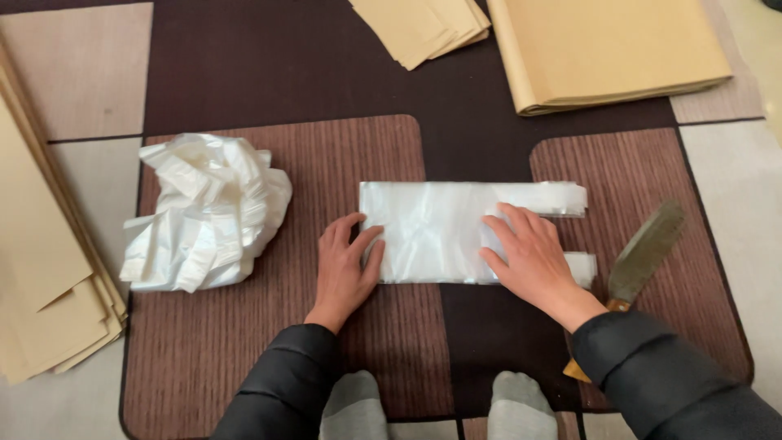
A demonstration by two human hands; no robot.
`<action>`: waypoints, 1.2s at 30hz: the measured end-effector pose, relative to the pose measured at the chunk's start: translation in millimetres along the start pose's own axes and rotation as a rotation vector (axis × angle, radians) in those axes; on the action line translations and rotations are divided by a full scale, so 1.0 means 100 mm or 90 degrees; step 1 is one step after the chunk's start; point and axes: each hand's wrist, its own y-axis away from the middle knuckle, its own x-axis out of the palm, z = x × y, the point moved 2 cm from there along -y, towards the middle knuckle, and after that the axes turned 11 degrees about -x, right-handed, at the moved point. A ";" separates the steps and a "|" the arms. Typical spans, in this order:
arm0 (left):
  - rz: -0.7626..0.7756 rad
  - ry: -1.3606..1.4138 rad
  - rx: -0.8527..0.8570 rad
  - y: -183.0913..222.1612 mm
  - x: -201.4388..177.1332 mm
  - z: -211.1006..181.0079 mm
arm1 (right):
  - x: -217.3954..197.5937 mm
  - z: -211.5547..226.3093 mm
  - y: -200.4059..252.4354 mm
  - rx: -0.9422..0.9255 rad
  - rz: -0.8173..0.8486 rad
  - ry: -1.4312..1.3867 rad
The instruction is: Organizing and flattening plastic bags from a pile into a neat stack
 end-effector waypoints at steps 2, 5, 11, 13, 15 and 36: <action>-0.015 0.063 -0.036 0.01 0.01 0.05 | 0.00 0.01 -0.01 -0.006 -0.008 0.010; -0.064 0.167 -0.108 0.07 -0.09 0.05 | -0.10 0.06 -0.03 -0.025 -0.068 0.031; -0.254 0.098 -0.139 0.26 -0.71 0.22 | -0.20 0.32 -0.11 -0.055 -0.166 0.013; -0.308 0.040 -0.120 0.25 -0.93 0.40 | -0.27 0.41 -0.14 -0.053 -0.169 -0.006; -0.374 -0.027 -0.135 0.19 -1.15 0.60 | -0.37 0.47 -0.18 -0.013 -0.085 -0.138; -0.381 -0.061 -0.457 0.29 -1.81 2.49 | -0.43 0.62 -0.15 0.092 0.081 -0.273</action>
